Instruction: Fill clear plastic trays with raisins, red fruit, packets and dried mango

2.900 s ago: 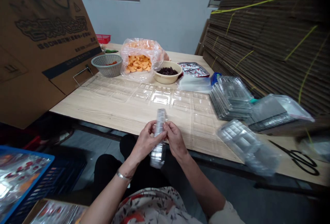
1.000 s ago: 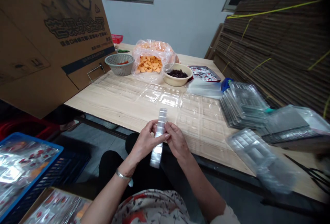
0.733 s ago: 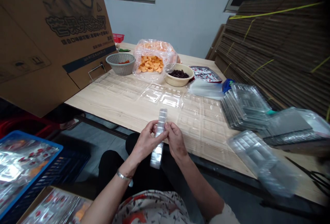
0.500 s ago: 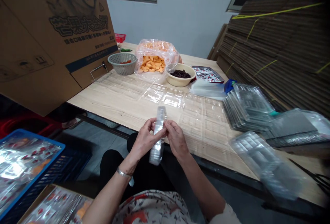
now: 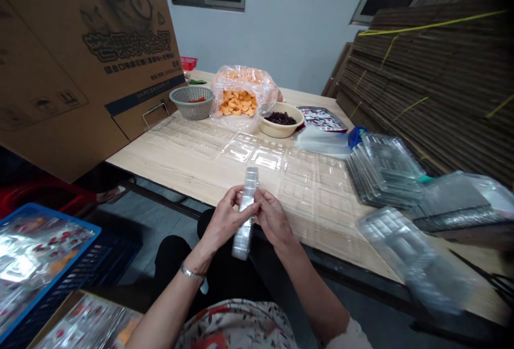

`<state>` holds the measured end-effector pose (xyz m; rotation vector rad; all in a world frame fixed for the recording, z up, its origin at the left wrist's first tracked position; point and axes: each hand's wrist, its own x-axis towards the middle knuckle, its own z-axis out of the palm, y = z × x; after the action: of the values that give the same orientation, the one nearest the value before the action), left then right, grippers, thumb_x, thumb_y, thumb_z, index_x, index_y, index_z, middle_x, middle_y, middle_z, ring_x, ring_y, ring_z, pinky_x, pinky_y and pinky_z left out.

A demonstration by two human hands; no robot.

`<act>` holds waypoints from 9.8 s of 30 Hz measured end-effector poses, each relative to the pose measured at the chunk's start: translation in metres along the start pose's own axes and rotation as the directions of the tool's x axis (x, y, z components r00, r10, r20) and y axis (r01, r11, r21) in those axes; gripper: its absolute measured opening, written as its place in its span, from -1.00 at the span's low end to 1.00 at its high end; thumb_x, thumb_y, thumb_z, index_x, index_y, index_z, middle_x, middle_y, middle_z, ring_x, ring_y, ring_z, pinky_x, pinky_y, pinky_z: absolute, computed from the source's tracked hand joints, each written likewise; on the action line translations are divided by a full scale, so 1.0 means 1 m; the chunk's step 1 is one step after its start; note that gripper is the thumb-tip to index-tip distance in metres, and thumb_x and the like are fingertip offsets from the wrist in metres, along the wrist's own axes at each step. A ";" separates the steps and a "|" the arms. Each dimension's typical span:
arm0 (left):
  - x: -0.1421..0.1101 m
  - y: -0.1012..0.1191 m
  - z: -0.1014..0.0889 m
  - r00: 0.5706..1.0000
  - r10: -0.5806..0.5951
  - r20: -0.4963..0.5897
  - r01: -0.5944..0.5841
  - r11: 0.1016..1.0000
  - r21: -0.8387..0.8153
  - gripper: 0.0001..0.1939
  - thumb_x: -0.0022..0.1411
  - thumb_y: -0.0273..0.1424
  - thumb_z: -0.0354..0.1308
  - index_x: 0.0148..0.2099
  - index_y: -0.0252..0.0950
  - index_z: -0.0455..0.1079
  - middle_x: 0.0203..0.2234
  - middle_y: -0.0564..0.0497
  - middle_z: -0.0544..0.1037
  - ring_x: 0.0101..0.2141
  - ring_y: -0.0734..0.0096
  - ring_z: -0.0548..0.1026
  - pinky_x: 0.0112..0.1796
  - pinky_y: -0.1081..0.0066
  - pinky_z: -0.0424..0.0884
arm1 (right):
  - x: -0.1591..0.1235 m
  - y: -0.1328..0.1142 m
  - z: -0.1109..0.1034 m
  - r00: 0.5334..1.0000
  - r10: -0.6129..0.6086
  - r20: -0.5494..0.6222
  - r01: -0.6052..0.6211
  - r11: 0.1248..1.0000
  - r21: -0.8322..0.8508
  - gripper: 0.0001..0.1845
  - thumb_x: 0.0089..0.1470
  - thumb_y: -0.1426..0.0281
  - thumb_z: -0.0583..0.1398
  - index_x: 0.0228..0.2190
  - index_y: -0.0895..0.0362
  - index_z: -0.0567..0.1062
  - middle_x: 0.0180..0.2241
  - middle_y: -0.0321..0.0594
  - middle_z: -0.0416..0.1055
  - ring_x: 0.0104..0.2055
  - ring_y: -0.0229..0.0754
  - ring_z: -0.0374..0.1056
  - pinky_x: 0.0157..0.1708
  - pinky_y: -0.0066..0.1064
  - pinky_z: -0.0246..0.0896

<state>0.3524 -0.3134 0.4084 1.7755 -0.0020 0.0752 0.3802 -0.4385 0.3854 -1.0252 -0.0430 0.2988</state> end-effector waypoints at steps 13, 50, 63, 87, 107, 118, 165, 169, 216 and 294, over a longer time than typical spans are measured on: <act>0.001 0.001 0.001 0.997 -0.049 -0.053 0.048 0.998 -0.036 -0.52 0.10 -0.19 0.27 0.02 -0.31 0.36 -0.38 0.06 0.46 -0.35 0.41 0.44 -0.27 0.42 0.36 | 0.003 0.008 0.001 0.985 -0.155 -0.076 0.141 0.976 -0.166 -0.72 0.02 0.15 0.27 -0.48 0.10 0.43 -0.57 -0.41 0.24 -0.52 -0.31 0.10 -0.49 -0.46 0.03; 0.004 -0.008 -0.071 0.960 -0.076 -0.268 0.048 0.993 -0.110 -0.44 0.00 -0.11 0.34 -0.02 -0.32 0.38 -0.43 0.10 0.43 -0.39 0.44 0.41 -0.36 0.48 0.32 | 0.009 0.051 -0.028 0.893 -0.160 0.422 0.326 -0.418 -0.848 -0.46 0.19 0.10 0.20 0.04 0.22 0.44 0.25 0.13 0.18 0.27 0.26 0.10 0.14 0.02 0.12; -0.008 -0.007 -0.044 0.995 0.020 -0.097 -0.014 0.998 0.064 -0.55 0.13 -0.22 0.26 0.03 -0.28 0.37 -0.31 0.04 0.51 -0.32 0.41 0.46 -0.24 0.43 0.38 | -0.001 -0.002 0.019 0.987 -0.097 0.131 0.136 0.932 -0.336 -0.68 0.13 0.09 0.24 -0.29 0.09 0.47 -0.42 -0.30 0.44 -0.42 -0.25 0.33 -0.37 -0.40 0.26; -0.014 -0.009 -0.048 0.983 -0.041 -0.179 0.033 0.998 -0.047 -0.52 0.11 -0.19 0.26 0.03 -0.32 0.36 -0.37 0.04 0.48 -0.35 0.41 0.45 -0.27 0.43 0.39 | -0.001 0.022 0.047 0.991 -0.130 -0.034 0.124 0.982 -0.144 -0.65 0.05 0.08 0.26 -0.47 0.09 0.38 -0.62 -0.45 0.10 -0.58 -0.32 -0.03 -0.56 -0.45 -0.11; -0.032 -0.036 -0.150 0.874 -0.040 -0.484 0.094 0.992 0.088 -0.47 0.08 -0.13 0.27 0.04 -0.29 0.37 -0.36 0.06 0.45 -0.35 0.37 0.44 -0.28 0.41 0.35 | 0.109 0.037 0.015 0.999 0.031 -0.035 -0.038 0.975 -0.220 -0.50 -0.29 0.07 0.42 -0.51 0.14 0.34 -0.53 -0.31 0.33 -0.56 -0.32 0.24 -0.55 -0.44 0.19; -0.039 -0.056 -0.161 0.879 -0.059 -0.473 0.107 0.991 0.075 -0.47 0.11 -0.12 0.26 0.06 -0.27 0.35 -0.25 0.01 0.49 -0.28 0.36 0.46 -0.19 0.37 0.36 | 0.080 0.039 0.008 0.889 -0.316 0.332 0.334 -0.048 -0.941 -0.45 0.11 0.00 0.21 -0.07 0.18 0.43 0.13 0.18 0.21 0.01 0.17 0.32 -0.01 0.07 0.24; -0.036 -0.029 -0.136 0.861 0.015 -0.508 0.039 0.995 0.097 -0.55 0.15 -0.18 0.20 0.03 -0.31 0.36 -0.38 0.06 0.45 -0.34 0.40 0.43 -0.24 0.41 0.35 | 0.037 0.058 0.121 0.980 -0.037 0.196 0.054 0.995 -0.082 -0.72 0.04 0.18 0.28 -0.46 0.13 0.43 -0.59 -0.43 0.22 -0.52 -0.33 0.16 -0.42 -0.47 0.14; -0.033 -0.034 -0.175 0.765 0.077 -0.639 0.085 0.972 0.219 -0.51 0.12 -0.13 0.20 0.03 -0.30 0.37 -0.41 0.10 0.40 -0.40 0.42 0.38 -0.28 0.41 0.32 | 0.078 0.064 0.132 0.988 -0.023 0.154 0.025 1.000 -0.010 -0.70 -0.06 0.17 0.33 -0.42 0.13 0.45 -0.62 -0.45 0.24 -0.53 -0.33 0.21 -0.37 -0.45 0.24; -0.010 -0.130 -0.173 0.542 0.075 -0.837 0.254 0.935 0.249 -0.41 0.09 -0.04 0.12 0.00 -0.41 0.35 -0.52 0.11 0.30 -0.46 0.29 0.37 -0.28 0.27 0.37 | 0.129 0.116 0.121 0.735 0.093 0.671 0.662 -0.307 -0.683 -0.50 0.24 0.14 0.15 0.10 0.17 0.41 0.20 0.13 0.24 0.18 0.15 0.19 0.13 -0.04 0.10; -0.068 -0.032 -0.155 0.846 0.001 -0.534 -0.101 0.982 -0.158 -0.48 0.14 -0.20 0.29 0.09 -0.27 0.30 -0.20 -0.04 0.52 -0.19 0.33 0.49 -0.09 0.34 0.39 | 0.026 0.073 0.181 0.843 0.182 0.506 -0.180 0.982 -0.053 -0.69 0.10 0.14 0.30 -0.34 0.15 0.54 -0.41 -0.25 0.54 -0.38 -0.27 0.43 -0.27 -0.46 0.29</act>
<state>0.2779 -0.1583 0.4048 1.5215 0.3379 0.5912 0.3568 -0.2457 0.4149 -0.9310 -0.4297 0.7417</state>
